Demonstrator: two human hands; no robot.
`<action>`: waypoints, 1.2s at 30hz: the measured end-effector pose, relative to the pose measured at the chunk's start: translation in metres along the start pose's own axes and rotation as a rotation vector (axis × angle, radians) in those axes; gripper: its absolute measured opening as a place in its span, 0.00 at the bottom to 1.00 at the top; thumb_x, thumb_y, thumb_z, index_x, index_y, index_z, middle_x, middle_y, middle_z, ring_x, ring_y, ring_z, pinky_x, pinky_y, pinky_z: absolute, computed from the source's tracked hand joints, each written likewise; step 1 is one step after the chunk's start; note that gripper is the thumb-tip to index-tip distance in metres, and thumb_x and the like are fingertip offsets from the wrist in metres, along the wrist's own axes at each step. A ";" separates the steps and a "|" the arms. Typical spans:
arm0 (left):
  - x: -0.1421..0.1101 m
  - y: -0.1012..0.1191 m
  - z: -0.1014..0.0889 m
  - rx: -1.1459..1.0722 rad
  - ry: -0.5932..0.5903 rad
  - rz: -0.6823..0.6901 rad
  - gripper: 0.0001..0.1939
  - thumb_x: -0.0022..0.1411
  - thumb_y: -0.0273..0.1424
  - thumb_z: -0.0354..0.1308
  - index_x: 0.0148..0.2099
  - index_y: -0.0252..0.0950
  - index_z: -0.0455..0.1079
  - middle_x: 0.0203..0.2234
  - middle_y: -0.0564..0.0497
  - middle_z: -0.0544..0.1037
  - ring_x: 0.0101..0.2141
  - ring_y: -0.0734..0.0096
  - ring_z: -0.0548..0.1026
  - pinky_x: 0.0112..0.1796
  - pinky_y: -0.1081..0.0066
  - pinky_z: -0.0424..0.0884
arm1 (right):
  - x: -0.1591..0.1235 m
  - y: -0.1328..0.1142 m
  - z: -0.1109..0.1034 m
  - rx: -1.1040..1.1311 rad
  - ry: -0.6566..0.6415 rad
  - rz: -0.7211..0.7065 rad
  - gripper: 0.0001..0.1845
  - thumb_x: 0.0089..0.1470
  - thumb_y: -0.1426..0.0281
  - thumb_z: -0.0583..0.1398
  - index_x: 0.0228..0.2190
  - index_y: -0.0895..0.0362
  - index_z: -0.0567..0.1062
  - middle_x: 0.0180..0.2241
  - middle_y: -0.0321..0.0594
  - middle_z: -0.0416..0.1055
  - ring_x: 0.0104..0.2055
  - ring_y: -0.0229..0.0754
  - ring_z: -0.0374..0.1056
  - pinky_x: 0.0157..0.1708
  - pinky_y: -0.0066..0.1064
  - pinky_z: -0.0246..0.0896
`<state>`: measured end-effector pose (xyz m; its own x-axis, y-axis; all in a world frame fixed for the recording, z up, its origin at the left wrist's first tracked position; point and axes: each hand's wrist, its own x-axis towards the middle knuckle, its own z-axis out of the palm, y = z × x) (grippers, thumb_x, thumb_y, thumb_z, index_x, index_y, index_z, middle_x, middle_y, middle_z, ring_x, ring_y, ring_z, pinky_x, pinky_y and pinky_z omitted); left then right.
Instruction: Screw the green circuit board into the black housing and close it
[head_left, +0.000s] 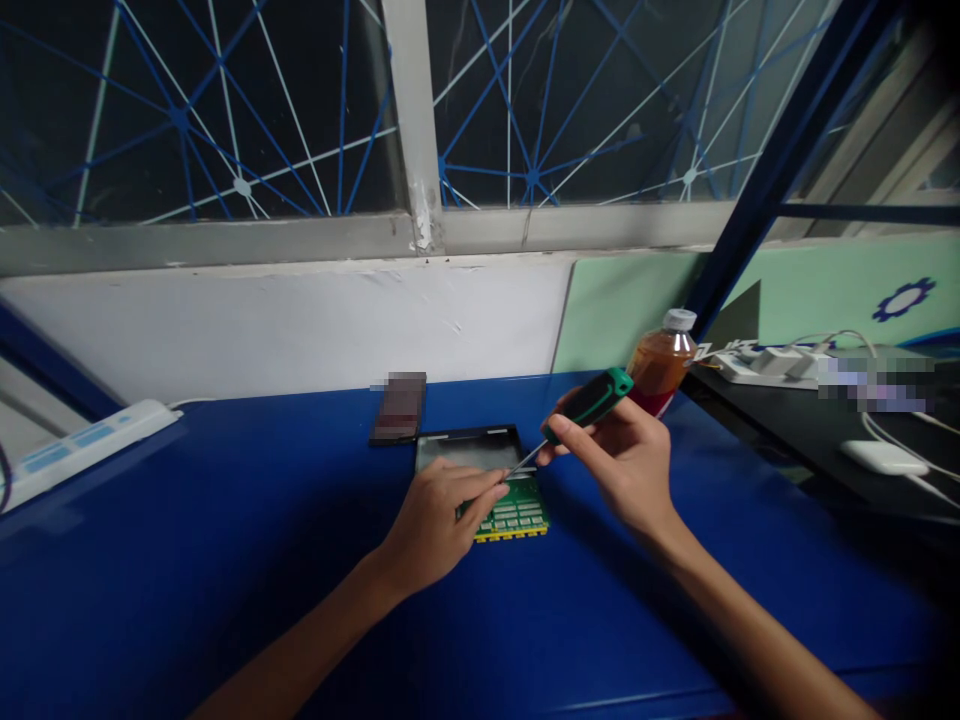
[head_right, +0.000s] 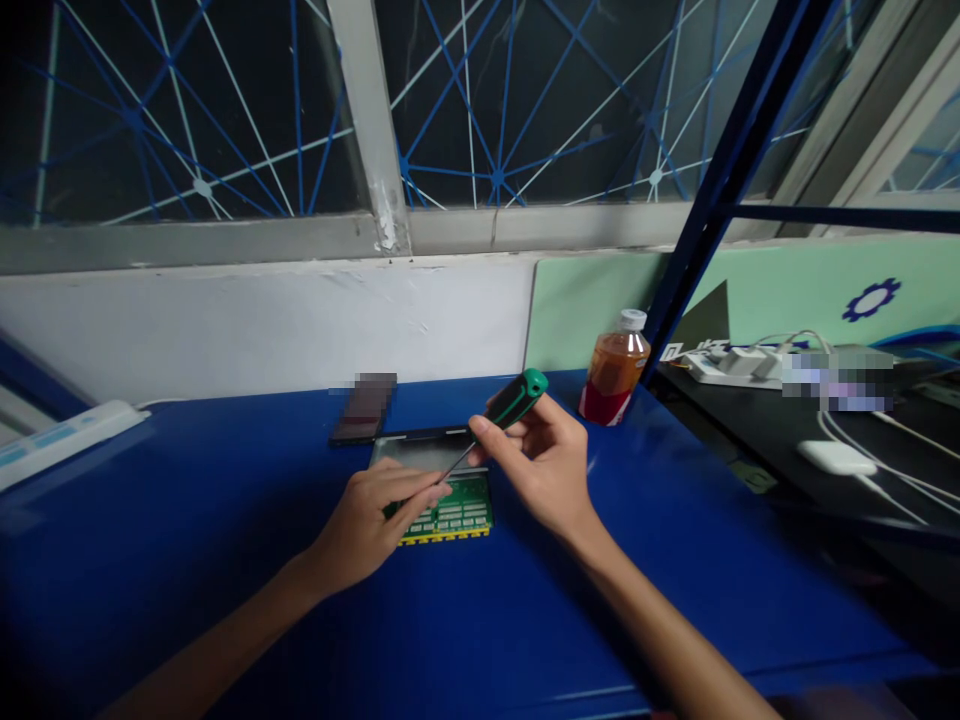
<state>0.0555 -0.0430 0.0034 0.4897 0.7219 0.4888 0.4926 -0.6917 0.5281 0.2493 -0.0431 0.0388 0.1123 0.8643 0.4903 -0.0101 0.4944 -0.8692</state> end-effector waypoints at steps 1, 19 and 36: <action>0.000 0.001 0.000 -0.008 -0.002 -0.002 0.11 0.66 0.32 0.52 0.43 0.40 0.75 0.35 0.51 0.81 0.33 0.67 0.78 0.35 0.62 0.70 | 0.000 0.001 0.000 0.003 -0.001 0.002 0.10 0.48 0.66 0.65 0.29 0.55 0.69 0.25 0.35 0.72 0.21 0.40 0.72 0.21 0.33 0.70; 0.003 -0.010 -0.002 0.026 0.121 -0.080 0.10 0.64 0.31 0.53 0.41 0.39 0.76 0.34 0.51 0.81 0.34 0.68 0.77 0.36 0.66 0.70 | 0.004 0.020 -0.006 -0.281 0.008 -0.086 0.10 0.48 0.65 0.65 0.30 0.55 0.71 0.23 0.34 0.71 0.21 0.39 0.69 0.23 0.35 0.68; 0.000 -0.013 0.002 0.102 -0.029 -0.072 0.11 0.64 0.31 0.52 0.39 0.40 0.76 0.30 0.52 0.79 0.32 0.68 0.74 0.34 0.66 0.65 | 0.008 0.023 -0.011 -0.486 -0.121 -0.044 0.12 0.53 0.62 0.61 0.27 0.56 0.67 0.20 0.34 0.70 0.21 0.37 0.67 0.22 0.30 0.61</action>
<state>0.0511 -0.0342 -0.0047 0.4706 0.7700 0.4310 0.5972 -0.6375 0.4868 0.2611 -0.0255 0.0217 -0.0145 0.8626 0.5057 0.4594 0.4550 -0.7628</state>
